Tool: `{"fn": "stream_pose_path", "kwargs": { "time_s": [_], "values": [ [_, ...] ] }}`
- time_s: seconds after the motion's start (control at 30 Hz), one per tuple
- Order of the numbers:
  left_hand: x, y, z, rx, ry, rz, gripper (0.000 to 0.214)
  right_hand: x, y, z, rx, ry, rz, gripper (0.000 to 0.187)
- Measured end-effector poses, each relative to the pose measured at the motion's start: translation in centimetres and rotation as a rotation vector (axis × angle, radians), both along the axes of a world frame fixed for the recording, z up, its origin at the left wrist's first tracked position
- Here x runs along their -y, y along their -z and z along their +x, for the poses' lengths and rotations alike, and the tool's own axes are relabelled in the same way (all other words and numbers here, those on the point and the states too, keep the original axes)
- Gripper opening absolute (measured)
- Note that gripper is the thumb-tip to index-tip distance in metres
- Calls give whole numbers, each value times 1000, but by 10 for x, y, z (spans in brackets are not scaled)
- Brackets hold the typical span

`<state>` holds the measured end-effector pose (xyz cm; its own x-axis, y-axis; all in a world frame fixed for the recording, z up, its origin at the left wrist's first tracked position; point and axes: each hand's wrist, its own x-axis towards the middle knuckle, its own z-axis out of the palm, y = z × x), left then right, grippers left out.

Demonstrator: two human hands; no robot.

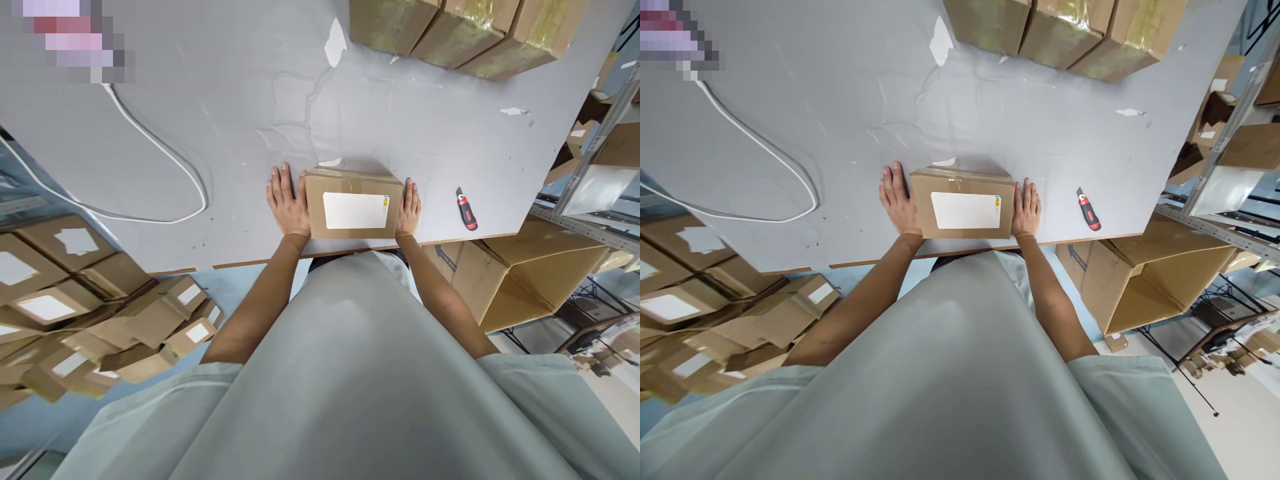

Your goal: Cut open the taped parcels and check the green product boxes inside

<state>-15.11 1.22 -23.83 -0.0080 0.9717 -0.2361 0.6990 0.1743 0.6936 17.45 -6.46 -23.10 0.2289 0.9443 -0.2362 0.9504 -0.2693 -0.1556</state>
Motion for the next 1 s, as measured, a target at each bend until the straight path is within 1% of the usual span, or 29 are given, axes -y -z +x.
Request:
{"fn": "stream_pose_path", "kwargs": {
  "time_s": [0.1,0.27,0.4,0.5,0.63,0.73,0.83,1.0],
  "values": [
    [-2,-7,2,-30,-12,-15,63,-1,-3,0,5,-3,-11,67],
    [-5,-28,8,-66,0,-74,56,-4,-9,-2,26,-11,-40,67],
    [-7,-39,11,-68,2,-112,53,-4,-9,-2,-8,0,-9,68],
    [-7,-39,11,-70,8,-120,53,-4,-7,-1,-26,5,21,68],
    [-8,-30,10,-56,-25,-102,55,-2,-3,0,-5,0,17,66],
    [-7,-25,9,-11,-25,-104,63,-2,-2,1,8,-7,17,66],
    [-7,-27,9,19,-17,-126,71,-2,-3,1,1,-5,15,67],
    [-8,-30,10,48,-24,-127,69,-1,-2,2,3,-1,-1,68]
  ]
}}
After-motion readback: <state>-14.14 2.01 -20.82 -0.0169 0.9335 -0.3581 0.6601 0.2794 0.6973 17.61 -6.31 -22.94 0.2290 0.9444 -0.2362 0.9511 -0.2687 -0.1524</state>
